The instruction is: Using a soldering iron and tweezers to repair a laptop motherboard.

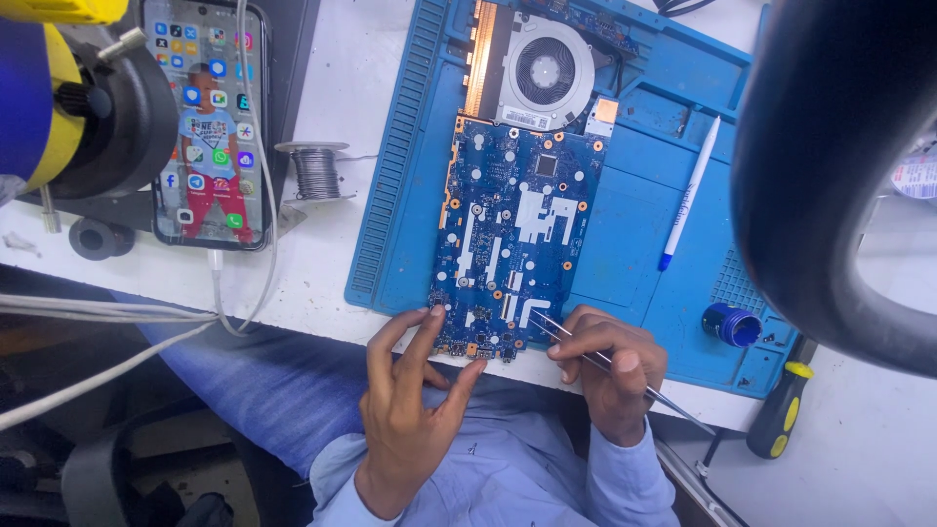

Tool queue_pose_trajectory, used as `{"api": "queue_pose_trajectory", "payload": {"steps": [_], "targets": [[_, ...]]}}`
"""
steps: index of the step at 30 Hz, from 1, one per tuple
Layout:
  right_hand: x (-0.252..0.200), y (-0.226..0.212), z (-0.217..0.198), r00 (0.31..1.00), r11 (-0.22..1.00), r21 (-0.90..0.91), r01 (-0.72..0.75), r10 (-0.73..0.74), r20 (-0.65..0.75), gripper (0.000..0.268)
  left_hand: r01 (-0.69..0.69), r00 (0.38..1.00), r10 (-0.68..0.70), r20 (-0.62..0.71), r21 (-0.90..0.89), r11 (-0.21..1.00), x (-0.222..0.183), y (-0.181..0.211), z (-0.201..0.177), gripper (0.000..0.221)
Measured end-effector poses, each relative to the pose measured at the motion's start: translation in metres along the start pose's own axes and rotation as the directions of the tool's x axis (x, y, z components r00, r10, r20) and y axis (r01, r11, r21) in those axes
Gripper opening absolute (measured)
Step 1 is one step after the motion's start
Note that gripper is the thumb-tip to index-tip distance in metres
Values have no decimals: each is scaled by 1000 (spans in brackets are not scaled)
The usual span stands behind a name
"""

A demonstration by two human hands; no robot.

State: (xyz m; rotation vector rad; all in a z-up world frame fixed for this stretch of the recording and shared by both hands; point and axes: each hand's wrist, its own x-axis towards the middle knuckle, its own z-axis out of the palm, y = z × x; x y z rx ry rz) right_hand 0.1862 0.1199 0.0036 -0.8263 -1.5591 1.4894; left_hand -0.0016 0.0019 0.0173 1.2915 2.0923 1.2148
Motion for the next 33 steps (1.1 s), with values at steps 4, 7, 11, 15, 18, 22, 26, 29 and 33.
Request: {"api": "queue_pose_trajectory", "payload": {"steps": [4, 7, 11, 15, 18, 22, 26, 29, 33], "targets": [[0, 0, 0, 1000, 1000, 8, -1, 1, 3, 70, 1, 1000, -1, 7, -7, 1000, 0, 2, 0, 75], [0, 0, 0, 1000, 1000, 1, -19, 19, -5, 70, -18, 1000, 18, -7, 7, 1000, 1, 6, 0, 78], [1, 2, -1, 1000, 1000, 16, 13, -12, -11, 71, -53, 997, 60, -50, 130, 990, -3, 11, 4, 89], [-4, 11, -5, 999, 991, 133, 9, -3, -47, 78, -136, 989, 149, -24, 276, 951, 14, 23, 4, 106], [-6, 11, -6, 999, 983, 184, -6, 16, -50, 82, -144, 989, 136, 50, 266, 953, 38, 36, 1, 122], [-3, 14, -5, 999, 975, 221, 11, 0, -50, 81, -178, 983, 160, 88, 274, 945, 61, 41, 12, 137], [-3, 20, -7, 997, 959, 282, 33, -12, -76, 80, -185, 979, 170, 110, 141, 973, 66, 38, 18, 137], [-5, 21, -6, 992, 934, 354, 40, 5, -127, 77, -180, 980, 178, 85, 14, 984, 64, 32, 13, 131], [-1, 17, -1, 988, 946, 317, 70, -21, -155, 75, -53, 993, 80, 83, -284, 957, 62, 23, 0, 108]]}}
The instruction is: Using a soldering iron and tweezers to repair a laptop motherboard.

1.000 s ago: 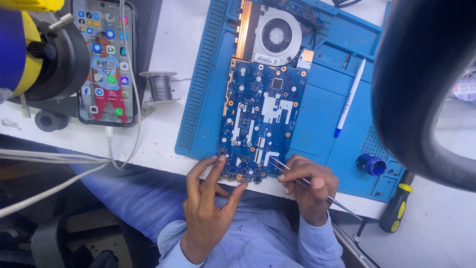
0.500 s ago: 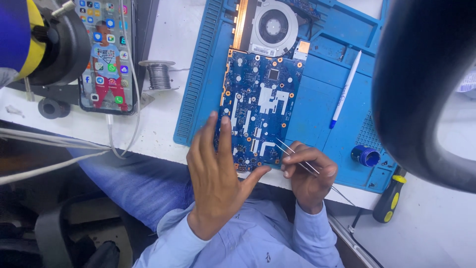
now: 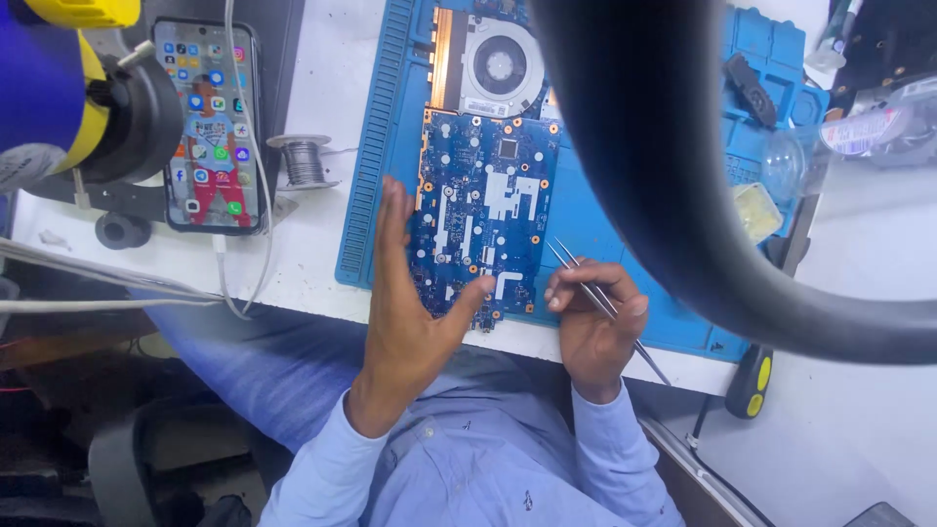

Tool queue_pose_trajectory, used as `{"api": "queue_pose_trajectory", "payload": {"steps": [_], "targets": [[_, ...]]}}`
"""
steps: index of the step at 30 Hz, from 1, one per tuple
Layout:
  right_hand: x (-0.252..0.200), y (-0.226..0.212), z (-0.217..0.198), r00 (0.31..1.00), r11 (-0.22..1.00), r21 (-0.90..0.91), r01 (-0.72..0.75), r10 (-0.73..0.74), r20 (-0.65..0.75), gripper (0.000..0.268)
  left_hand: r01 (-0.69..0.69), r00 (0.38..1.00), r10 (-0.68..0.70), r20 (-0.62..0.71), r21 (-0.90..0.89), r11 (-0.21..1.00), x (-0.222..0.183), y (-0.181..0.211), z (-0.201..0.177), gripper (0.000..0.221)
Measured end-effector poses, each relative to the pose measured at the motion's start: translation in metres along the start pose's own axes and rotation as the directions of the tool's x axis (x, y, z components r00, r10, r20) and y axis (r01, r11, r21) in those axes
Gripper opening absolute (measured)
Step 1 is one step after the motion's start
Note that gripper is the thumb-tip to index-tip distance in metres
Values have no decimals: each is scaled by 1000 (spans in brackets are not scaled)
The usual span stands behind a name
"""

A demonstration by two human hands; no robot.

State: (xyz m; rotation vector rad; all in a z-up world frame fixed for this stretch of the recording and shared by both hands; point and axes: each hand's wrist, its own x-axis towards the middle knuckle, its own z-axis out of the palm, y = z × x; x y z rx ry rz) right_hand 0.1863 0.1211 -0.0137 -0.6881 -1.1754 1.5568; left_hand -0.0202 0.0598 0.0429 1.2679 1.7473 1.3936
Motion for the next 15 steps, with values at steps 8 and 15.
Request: {"api": "queue_pose_trajectory", "payload": {"steps": [8, 15], "targets": [[5, -9, 16, 1000, 996, -90, 19, -19, 8, 57, 135, 990, -142, 2, -322, 937, 13, -5, -18, 83], [7, -14, 31, 997, 891, -447, 75, -80, 8, 41, 142, 989, -147, 30, -504, 852, 14, -20, -21, 77]]}}
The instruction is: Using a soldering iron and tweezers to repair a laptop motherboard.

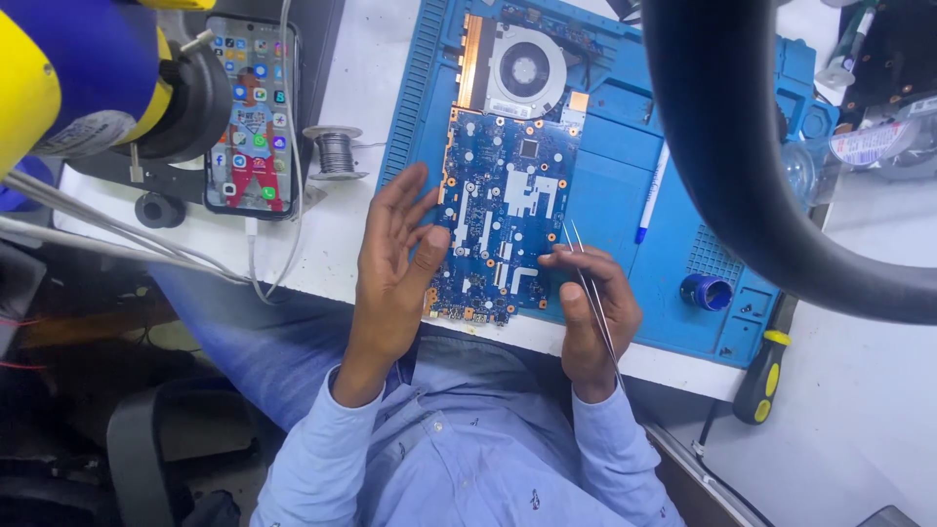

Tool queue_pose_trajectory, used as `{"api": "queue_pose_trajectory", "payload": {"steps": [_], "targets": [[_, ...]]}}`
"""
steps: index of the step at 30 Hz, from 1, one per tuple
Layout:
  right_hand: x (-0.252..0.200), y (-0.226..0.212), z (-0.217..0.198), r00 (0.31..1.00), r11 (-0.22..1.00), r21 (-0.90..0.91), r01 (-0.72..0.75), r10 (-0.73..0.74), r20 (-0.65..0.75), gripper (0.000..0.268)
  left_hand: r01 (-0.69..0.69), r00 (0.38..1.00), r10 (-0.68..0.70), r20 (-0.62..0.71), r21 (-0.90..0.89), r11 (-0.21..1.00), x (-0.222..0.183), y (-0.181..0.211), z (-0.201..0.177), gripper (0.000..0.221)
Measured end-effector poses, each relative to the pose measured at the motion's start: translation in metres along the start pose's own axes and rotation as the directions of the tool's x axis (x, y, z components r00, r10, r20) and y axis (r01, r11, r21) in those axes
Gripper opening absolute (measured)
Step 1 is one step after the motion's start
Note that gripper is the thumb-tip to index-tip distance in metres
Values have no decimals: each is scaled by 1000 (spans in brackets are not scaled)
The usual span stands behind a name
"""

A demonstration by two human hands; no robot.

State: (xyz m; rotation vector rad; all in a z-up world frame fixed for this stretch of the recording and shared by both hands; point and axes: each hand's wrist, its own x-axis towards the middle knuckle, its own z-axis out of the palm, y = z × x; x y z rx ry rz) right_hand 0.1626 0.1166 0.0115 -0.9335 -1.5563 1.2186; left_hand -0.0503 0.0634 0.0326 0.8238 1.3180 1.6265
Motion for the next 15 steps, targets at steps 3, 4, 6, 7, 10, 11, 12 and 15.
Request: {"api": "queue_pose_trajectory", "payload": {"steps": [3, 4, 6, 7, 10, 11, 12, 15], "targets": [[-3, 1, 0, 999, 999, -34, 41, -42, -30, 36, 11, 1000, -11, 0, 8, 1000, 1, -1, 0, 76], [-3, 1, 0, 999, 999, -34, 37, -38, -22, 36, 14, 1000, -14, -8, 6, 1000, 0, 0, 0, 76], [-1, 2, 0, 998, 998, -50, 48, -49, -32, 32, 5, 1000, -5, 17, 15, 1000, -1, 2, 0, 76], [-2, 2, 0, 998, 998, -49, 48, -49, -26, 32, 5, 1000, -5, 11, 14, 1000, -3, 3, -1, 76], [-4, 5, -1, 999, 998, -26, 49, -49, -16, 32, -19, 999, 17, 36, 49, 999, -15, 13, -4, 79], [-4, 6, -1, 997, 995, -58, 80, -81, -7, 31, -72, 997, 63, 46, 236, 969, -21, 19, -5, 84], [-4, 7, -2, 994, 990, -90, 111, -111, 2, 30, -121, 993, 104, 64, 414, 902, -27, 25, -6, 89], [-4, 2, 2, 999, 998, -60, 16, -18, -39, 30, -263, 963, 235, 131, 639, 723, -52, 6, -11, 104]]}}
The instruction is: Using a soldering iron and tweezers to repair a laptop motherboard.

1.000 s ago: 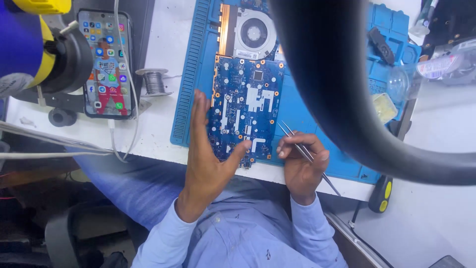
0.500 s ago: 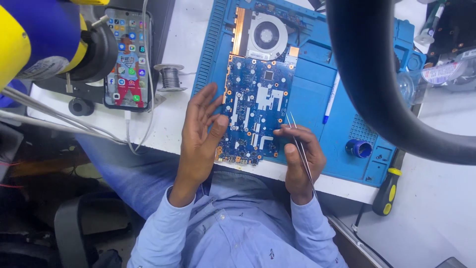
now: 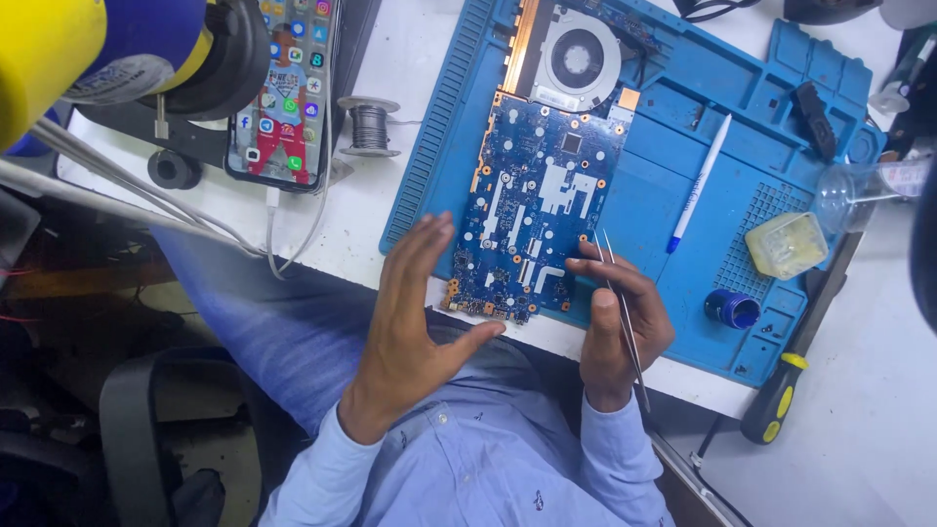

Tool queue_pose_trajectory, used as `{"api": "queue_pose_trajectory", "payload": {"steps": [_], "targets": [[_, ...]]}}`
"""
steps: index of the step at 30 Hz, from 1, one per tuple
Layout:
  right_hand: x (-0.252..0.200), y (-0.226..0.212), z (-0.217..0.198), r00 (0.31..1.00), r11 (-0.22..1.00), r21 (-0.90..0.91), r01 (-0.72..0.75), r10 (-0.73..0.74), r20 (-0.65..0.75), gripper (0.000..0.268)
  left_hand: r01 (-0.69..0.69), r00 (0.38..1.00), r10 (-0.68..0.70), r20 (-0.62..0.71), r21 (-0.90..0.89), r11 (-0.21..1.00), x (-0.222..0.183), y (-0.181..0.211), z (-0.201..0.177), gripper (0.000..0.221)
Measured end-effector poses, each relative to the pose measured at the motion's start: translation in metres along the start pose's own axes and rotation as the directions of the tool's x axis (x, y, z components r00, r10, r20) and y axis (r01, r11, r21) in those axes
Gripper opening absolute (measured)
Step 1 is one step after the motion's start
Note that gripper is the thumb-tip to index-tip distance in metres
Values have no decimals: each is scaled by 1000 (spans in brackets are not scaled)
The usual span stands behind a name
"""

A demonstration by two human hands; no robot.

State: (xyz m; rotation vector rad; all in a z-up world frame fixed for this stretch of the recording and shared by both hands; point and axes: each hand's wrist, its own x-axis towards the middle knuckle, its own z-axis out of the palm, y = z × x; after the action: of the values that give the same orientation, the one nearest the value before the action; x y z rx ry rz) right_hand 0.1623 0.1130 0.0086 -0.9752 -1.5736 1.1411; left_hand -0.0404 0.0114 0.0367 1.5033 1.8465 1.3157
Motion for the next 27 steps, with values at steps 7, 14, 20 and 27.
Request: {"api": "queue_pose_trajectory", "payload": {"steps": [7, 14, 20, 27], "targets": [[0, 11, -4, 999, 974, 222, 32, -28, -22, 34, 61, 998, -58, -18, 172, 983, -36, -12, 24, 120], [-6, 21, -14, 999, 943, 331, 22, -11, -35, 43, 52, 996, -38, -75, 185, 981, -41, -20, 35, 120], [-8, 22, -23, 1000, 917, 398, -26, 30, -2, 42, 56, 993, -42, -111, 131, 990, -38, -21, 36, 117], [-10, 27, -30, 998, 872, 487, -58, 58, 15, 42, 66, 969, -73, -234, -39, 997, -39, -17, 44, 109]]}}
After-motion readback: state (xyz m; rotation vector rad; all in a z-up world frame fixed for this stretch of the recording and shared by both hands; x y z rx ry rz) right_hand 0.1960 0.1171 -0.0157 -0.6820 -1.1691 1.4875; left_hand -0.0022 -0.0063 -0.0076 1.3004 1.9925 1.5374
